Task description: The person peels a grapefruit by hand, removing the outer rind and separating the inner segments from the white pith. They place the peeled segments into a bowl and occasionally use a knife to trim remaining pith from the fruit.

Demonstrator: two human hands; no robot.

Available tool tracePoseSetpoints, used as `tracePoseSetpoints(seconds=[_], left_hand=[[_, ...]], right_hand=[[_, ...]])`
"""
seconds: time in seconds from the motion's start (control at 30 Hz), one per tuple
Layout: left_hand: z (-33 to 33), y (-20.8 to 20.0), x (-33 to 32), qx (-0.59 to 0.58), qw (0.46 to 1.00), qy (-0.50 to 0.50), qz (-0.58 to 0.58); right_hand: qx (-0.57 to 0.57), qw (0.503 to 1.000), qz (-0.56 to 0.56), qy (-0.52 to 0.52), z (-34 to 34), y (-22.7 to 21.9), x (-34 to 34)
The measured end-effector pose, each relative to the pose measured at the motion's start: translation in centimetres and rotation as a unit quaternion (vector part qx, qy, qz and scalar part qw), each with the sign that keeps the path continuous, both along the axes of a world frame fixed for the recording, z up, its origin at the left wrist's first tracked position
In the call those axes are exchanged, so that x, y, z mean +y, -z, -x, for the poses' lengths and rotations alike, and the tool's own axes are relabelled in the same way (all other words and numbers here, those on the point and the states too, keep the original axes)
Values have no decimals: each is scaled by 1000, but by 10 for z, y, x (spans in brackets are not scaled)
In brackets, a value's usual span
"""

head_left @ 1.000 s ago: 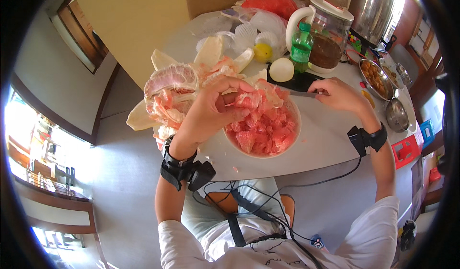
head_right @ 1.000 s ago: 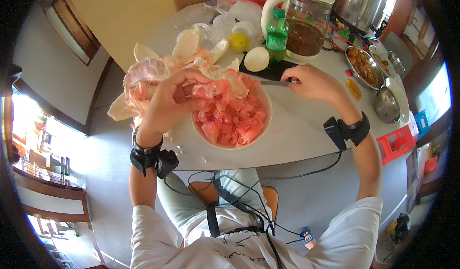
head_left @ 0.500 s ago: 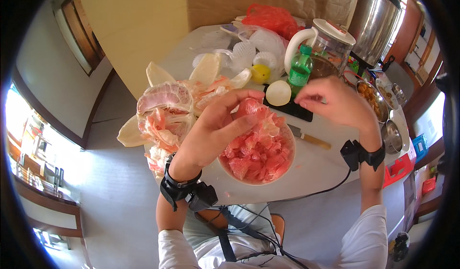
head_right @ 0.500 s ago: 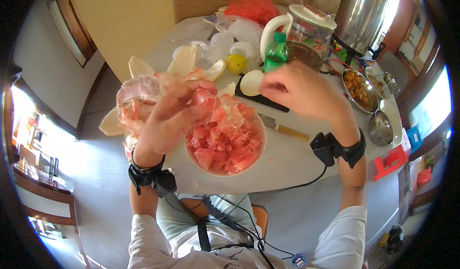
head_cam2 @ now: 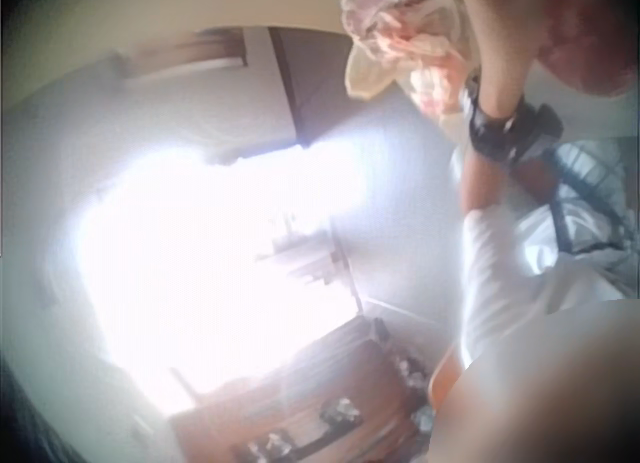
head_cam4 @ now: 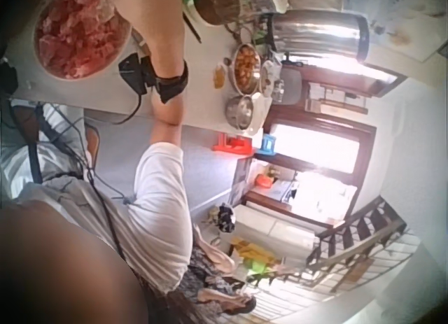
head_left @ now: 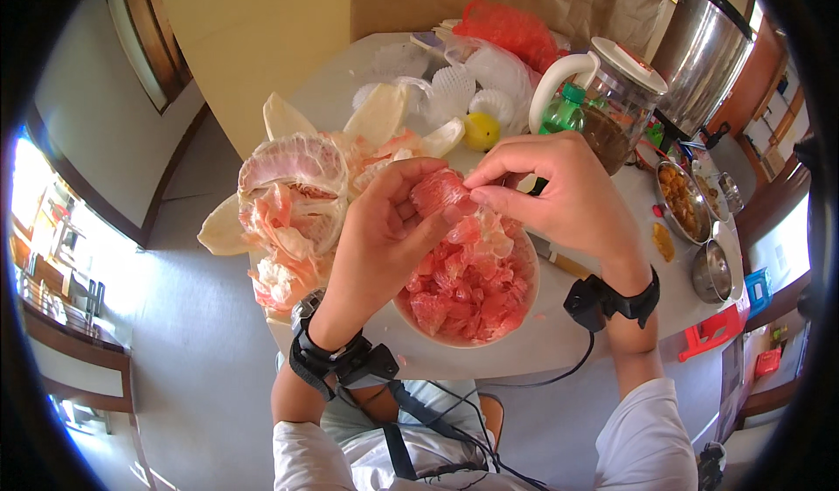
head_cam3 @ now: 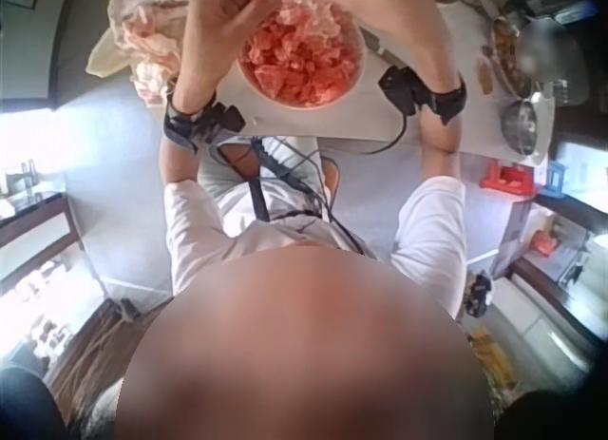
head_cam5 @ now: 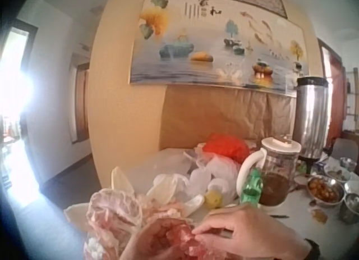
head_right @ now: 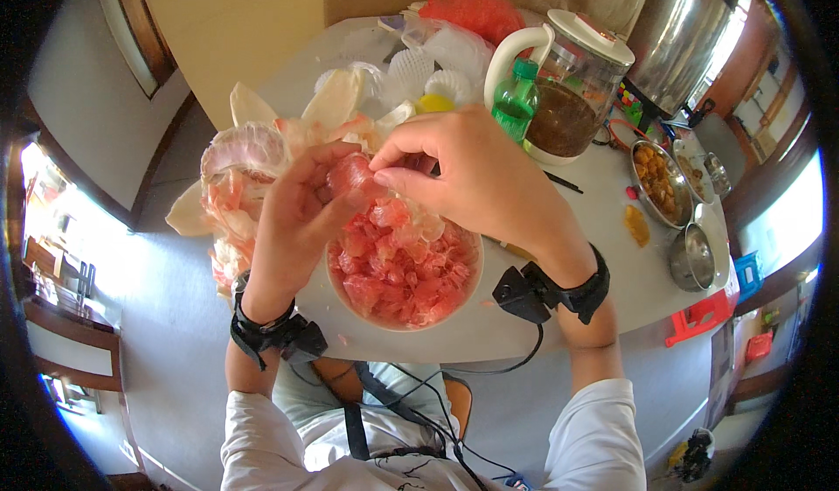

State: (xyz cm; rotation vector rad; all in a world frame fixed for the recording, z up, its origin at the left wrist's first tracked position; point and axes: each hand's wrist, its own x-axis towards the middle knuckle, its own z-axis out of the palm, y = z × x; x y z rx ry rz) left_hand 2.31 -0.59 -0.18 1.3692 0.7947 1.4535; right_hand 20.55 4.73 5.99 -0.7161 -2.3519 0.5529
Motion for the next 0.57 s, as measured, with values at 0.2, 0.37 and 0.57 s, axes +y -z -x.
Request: tracePoseSetpoints(seconds=[0.2, 0.37, 0.57], left_hand=[[-6, 4, 1, 17, 1000, -11, -11], [1, 5, 1, 104, 994, -17, 18], [11, 3, 2, 40, 995, 77, 43]], right_hand=[[-13, 999, -26, -20, -2, 9, 3], [-25, 989, -140, -42, 3, 17, -2], [-3, 990, -138, -42, 6, 22, -1]])
